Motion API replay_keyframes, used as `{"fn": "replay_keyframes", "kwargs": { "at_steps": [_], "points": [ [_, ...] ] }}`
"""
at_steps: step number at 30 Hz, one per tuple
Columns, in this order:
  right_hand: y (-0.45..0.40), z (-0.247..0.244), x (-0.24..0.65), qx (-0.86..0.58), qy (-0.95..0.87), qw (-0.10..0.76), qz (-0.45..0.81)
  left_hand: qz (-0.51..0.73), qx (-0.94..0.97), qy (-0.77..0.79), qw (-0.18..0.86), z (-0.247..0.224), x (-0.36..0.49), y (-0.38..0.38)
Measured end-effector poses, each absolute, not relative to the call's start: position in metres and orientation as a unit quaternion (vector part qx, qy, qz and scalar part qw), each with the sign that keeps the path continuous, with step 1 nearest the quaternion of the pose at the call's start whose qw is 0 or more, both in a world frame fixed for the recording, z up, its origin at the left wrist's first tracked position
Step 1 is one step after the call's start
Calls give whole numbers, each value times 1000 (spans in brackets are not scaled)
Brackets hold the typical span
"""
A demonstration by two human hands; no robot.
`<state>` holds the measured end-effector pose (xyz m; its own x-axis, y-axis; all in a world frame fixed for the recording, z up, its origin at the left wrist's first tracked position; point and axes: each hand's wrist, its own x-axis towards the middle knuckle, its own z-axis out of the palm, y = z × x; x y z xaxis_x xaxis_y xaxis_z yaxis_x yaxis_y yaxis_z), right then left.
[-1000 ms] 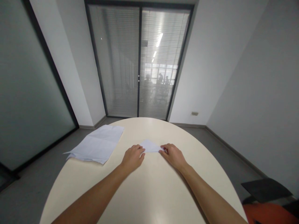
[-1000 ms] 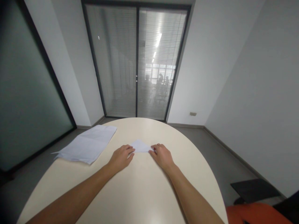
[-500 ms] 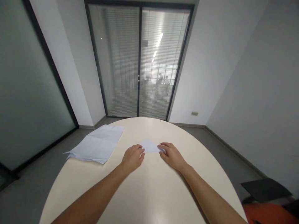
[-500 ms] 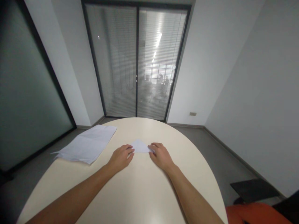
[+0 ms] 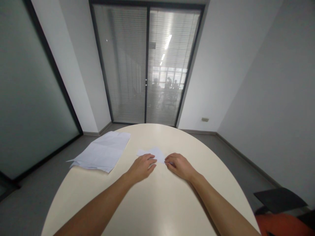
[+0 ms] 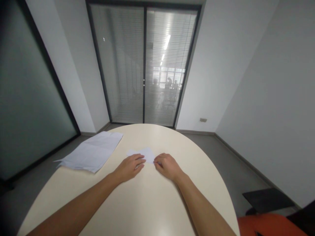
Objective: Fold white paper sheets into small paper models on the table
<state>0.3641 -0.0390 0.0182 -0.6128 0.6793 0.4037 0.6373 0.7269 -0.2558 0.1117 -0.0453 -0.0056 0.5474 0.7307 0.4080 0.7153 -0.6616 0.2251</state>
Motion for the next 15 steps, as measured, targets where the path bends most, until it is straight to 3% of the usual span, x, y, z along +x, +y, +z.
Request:
{"fn": "replay_keyframes", "kwargs": {
  "at_steps": [15],
  "points": [
    [-56,29,340,-421,-873,245,28,181,889,421,-7,10,121,-52]
  ]
}}
